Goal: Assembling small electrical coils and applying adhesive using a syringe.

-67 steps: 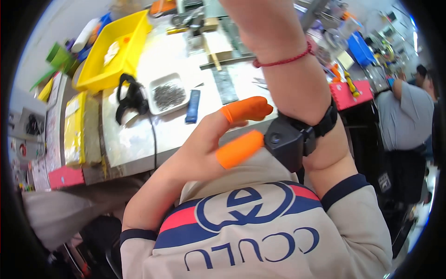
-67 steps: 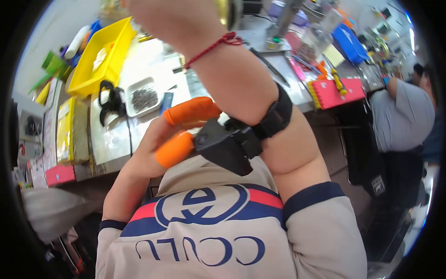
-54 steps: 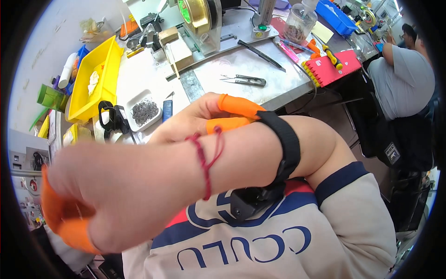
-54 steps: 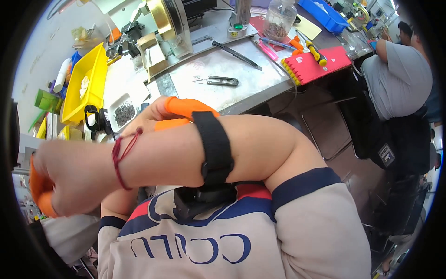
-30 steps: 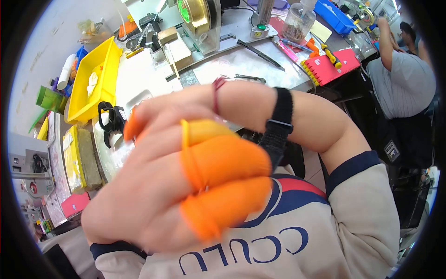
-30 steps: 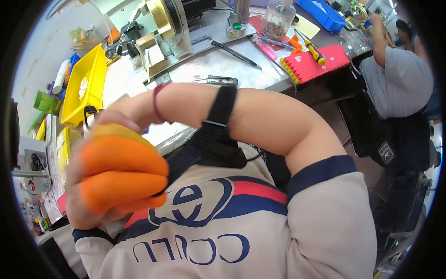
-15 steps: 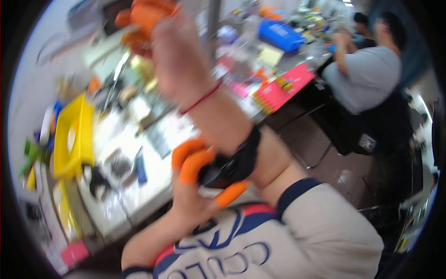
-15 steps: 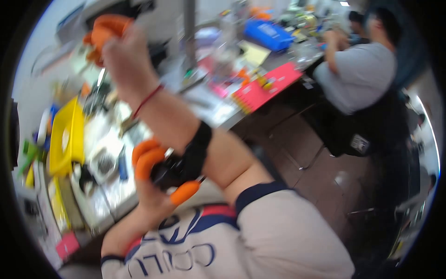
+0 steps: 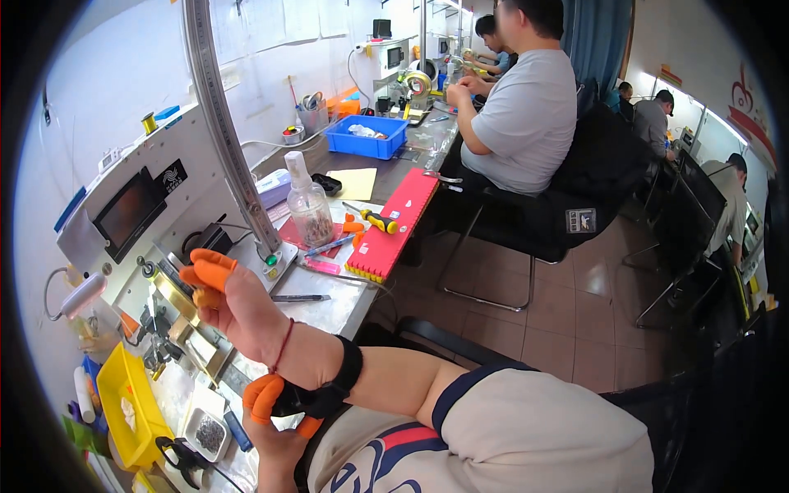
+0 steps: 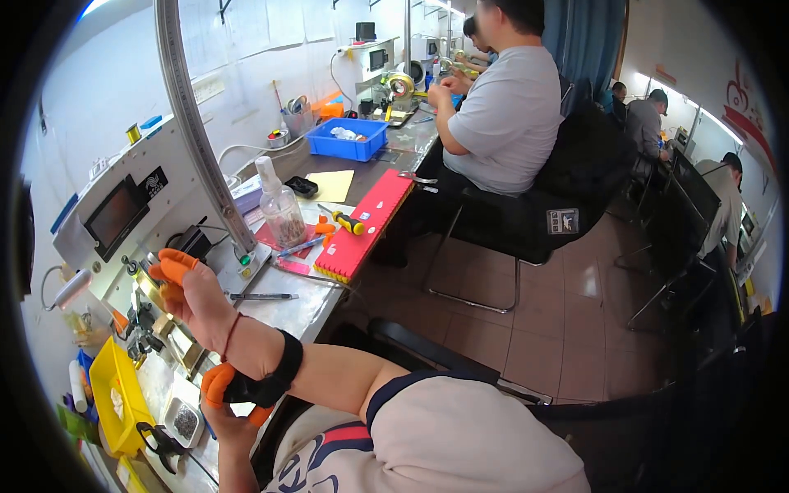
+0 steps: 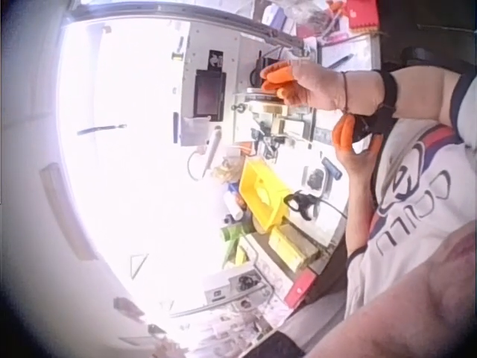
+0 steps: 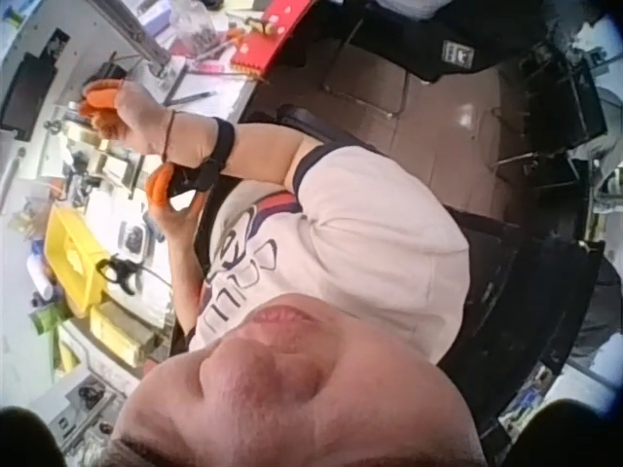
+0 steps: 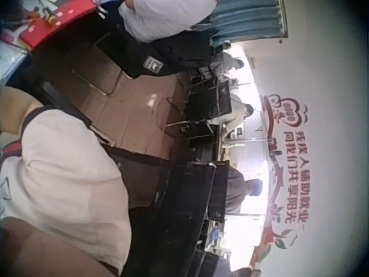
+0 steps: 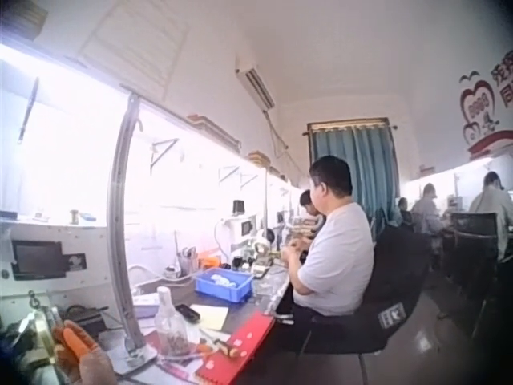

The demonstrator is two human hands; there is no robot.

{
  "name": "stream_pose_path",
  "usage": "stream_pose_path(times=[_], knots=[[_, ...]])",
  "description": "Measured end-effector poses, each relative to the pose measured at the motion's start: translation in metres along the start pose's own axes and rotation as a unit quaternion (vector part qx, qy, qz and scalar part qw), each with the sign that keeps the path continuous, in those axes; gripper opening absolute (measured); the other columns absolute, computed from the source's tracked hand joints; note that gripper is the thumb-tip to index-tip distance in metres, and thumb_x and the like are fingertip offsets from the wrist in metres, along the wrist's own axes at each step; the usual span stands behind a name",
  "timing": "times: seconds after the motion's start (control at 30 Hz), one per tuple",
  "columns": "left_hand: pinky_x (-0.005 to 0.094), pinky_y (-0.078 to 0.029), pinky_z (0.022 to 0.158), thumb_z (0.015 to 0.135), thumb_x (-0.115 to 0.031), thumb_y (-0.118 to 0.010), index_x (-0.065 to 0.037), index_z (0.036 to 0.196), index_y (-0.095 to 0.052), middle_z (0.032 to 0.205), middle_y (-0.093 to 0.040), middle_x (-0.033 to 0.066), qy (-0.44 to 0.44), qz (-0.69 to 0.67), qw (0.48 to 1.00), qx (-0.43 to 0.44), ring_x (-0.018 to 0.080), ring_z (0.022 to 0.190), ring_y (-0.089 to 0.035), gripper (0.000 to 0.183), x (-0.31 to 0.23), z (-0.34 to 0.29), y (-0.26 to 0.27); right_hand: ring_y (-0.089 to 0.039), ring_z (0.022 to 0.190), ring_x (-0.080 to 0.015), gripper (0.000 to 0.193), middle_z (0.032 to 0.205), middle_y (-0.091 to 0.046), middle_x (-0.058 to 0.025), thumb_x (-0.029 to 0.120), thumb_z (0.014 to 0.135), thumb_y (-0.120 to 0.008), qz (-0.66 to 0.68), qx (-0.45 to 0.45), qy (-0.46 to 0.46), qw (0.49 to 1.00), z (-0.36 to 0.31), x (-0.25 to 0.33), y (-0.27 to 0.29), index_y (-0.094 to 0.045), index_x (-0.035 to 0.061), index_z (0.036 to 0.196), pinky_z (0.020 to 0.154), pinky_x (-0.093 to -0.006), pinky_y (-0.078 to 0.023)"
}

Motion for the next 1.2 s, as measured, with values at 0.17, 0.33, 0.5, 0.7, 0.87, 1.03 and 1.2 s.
stream_pose_path(times=[0.17,0.33,0.5,0.7,0.87,1.03,1.2], knots=[[0.0301,-0.043,0.077,0.046,0.001,-0.076,0.0,0.102,-0.049,0.099,-0.051,0.0102,0.095,-0.116,0.989,-0.011,0.0185,0.09,-0.052,0.062,0.015,-0.013,0.005,-0.058,0.071,-0.0149,0.022,0.084,-0.06,-0.0071,0.006,0.08,-0.056,-0.508,0.201,0.305,0.78,-0.051,0.006,-0.028,-0.054,0.0025,0.101,0.062,-0.0265,-0.046],[0.0264,-0.043,0.078,0.047,0.002,-0.075,0.0,0.102,-0.05,0.094,-0.053,0.0051,0.231,-0.239,0.933,-0.137,0.0127,0.086,-0.053,0.061,0.028,-0.014,0.023,-0.057,0.082,-0.0279,0.028,0.092,-0.058,-0.0117,-0.001,0.073,-0.054,-0.65,0.309,0.312,0.62,-0.079,-0.004,-0.007,-0.053,0.0002,0.1,0.071,-0.0288,-0.047],[0.0258,-0.044,0.076,0.047,0.0,-0.075,0.001,0.102,-0.05,0.093,-0.055,0.0067,0.241,-0.231,0.942,-0.021,0.0133,0.081,-0.055,0.061,0.014,-0.018,0.001,-0.043,0.11,-0.0285,0.043,0.115,-0.047,-0.0145,0.008,0.075,-0.054,-0.656,0.3,0.253,0.644,-0.101,-0.006,0.026,-0.044,0.0005,0.116,0.091,-0.0319,-0.036],[0.0253,-0.044,0.074,0.047,-0.002,-0.076,0.001,0.098,-0.051,0.088,-0.057,0.0063,0.261,-0.209,0.939,0.078,0.0132,0.081,-0.056,0.057,0.005,-0.031,-0.031,-0.046,0.106,-0.031,0.048,0.116,-0.047,-0.0151,0.01,0.072,-0.059,-0.647,0.356,0.301,0.603,-0.142,0.016,0.023,-0.044,0.0034,0.117,0.091,-0.0333,-0.036],[0.0252,-0.045,0.074,0.047,-0.001,-0.076,0.001,0.099,-0.05,0.089,-0.057,0.0075,0.265,-0.259,0.928,0.052,0.0137,0.081,-0.056,0.058,-0.004,-0.022,-0.037,-0.044,0.11,-0.0191,0.033,0.12,-0.046,-0.0114,0.002,0.084,-0.049,-0.386,0.223,0.127,0.886,-0.129,0.048,0.027,-0.046,0.0005,0.116,0.087,-0.0292,-0.039],[0.0265,-0.047,0.075,0.054,0.006,-0.075,0.002,0.102,-0.048,0.09,-0.058,0.0093,0.334,-0.313,0.888,0.046,0.0154,0.084,-0.058,0.054,0.011,-0.033,-0.048,-0.044,0.107,-0.0175,0.041,0.113,-0.048,-0.0083,0.011,0.08,-0.057,-0.495,0.313,-0.079,0.807,-0.133,0.01,0.032,-0.044,0.0035,0.118,0.092,-0.0274,-0.034],[0.0275,-0.046,0.078,0.054,0.005,-0.075,0.001,0.1,-0.05,0.092,-0.058,0.0094,0.299,-0.3,0.9,0.102,0.0149,0.084,-0.058,0.053,0.013,-0.037,-0.063,-0.039,0.113,-0.0227,0.042,0.122,-0.04,-0.0131,0.015,0.082,-0.052,-0.589,0.392,0.01,0.707,-0.155,0.009,0.064,-0.039,0.0028,0.12,0.096,-0.0271,-0.031]])
Point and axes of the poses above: each hand's wrist, its own z-axis towards the middle knuckle, its own y-axis out of the back of the hand, x = y × z, the point moved 9 cm from there along z, towards the middle knuckle
